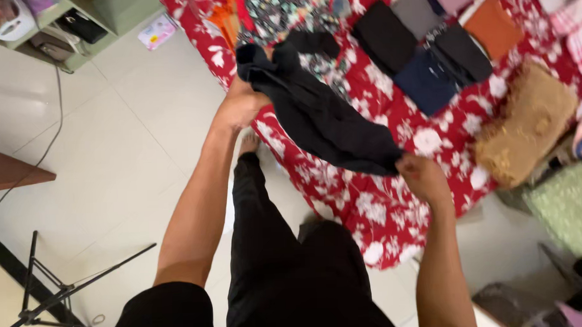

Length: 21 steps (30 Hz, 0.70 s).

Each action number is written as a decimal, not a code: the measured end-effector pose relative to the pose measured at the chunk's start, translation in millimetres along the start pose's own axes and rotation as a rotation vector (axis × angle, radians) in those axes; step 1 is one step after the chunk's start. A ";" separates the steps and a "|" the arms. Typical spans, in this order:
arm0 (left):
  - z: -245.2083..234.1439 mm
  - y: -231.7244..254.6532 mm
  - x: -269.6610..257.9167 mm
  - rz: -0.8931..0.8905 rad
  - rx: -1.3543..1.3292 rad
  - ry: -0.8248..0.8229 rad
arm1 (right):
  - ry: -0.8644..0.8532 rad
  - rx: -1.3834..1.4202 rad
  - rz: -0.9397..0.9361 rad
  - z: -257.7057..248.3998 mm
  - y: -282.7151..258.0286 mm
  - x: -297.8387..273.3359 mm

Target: The person folds several items of clothing on a bed, including a blue shirt, black pants, grey shorts, and a grey shirt, smoothing them by hand and placing them in a stack.

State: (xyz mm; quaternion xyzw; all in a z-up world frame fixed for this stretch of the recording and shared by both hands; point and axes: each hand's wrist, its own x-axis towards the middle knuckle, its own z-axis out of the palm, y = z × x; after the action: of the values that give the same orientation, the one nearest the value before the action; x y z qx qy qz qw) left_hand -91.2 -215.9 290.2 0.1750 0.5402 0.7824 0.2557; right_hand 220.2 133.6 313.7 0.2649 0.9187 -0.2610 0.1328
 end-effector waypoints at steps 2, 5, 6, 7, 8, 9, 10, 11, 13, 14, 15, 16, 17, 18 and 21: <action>74.8 37.3 -35.4 0.022 0.067 -0.140 | 0.113 0.657 -0.225 -12.2 -34.9 -33.5; 179.4 74.6 -62.1 0.012 0.147 -0.375 | 0.013 1.142 -0.426 -58.2 -91.0 -89.4; 205.7 83.4 -69.8 -0.045 0.169 -0.458 | -0.032 1.230 -0.440 -70.1 -103.6 -104.8; 225.6 92.1 -78.2 -0.042 0.169 -0.487 | -0.001 1.232 -0.437 -78.3 -112.4 -115.9; 240.4 101.5 -83.1 0.032 0.230 -0.590 | 0.120 1.121 -0.455 -85.1 -117.9 -119.7; 253.4 109.0 -83.9 0.109 0.291 -0.693 | 0.238 1.009 -0.467 -91.8 -116.4 -122.4; 266.0 112.2 -84.4 0.113 0.294 -0.712 | 0.259 1.011 -0.466 -97.2 -107.7 -127.8; 278.2 112.3 -83.5 -0.103 0.274 -0.671 | 0.314 1.038 -0.406 -102.4 -94.8 -133.3; 291.0 113.2 -72.4 -0.301 0.272 -0.645 | 0.397 1.069 -0.357 -111.9 -71.1 -136.3; 299.0 111.5 -65.3 -0.152 0.326 -0.672 | 0.470 0.988 -0.263 -117.0 -58.5 -138.7; 305.0 111.7 -56.5 -0.001 0.376 -0.697 | 0.539 0.908 -0.166 -121.8 -48.6 -140.0; 309.8 113.8 -47.6 0.007 0.374 -0.715 | 0.559 0.905 -0.163 -127.6 -41.5 -140.5; 313.7 117.7 -37.7 0.081 0.447 -0.729 | 0.628 0.809 -0.203 -134.4 -37.6 -139.6; 318.4 120.3 -31.9 0.152 0.516 -0.735 | 0.687 0.710 -0.240 -142.5 -34.0 -141.7; 334.9 138.3 -10.3 0.183 0.519 -0.784 | 0.603 1.064 -0.308 -194.7 -35.9 -156.0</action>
State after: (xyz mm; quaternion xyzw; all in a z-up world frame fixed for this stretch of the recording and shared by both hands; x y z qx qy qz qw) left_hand 72.2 -8.3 538.4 0.5620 0.5629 0.5160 0.3180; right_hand 308.3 149.6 549.4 0.2214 0.6879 -0.6121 -0.3210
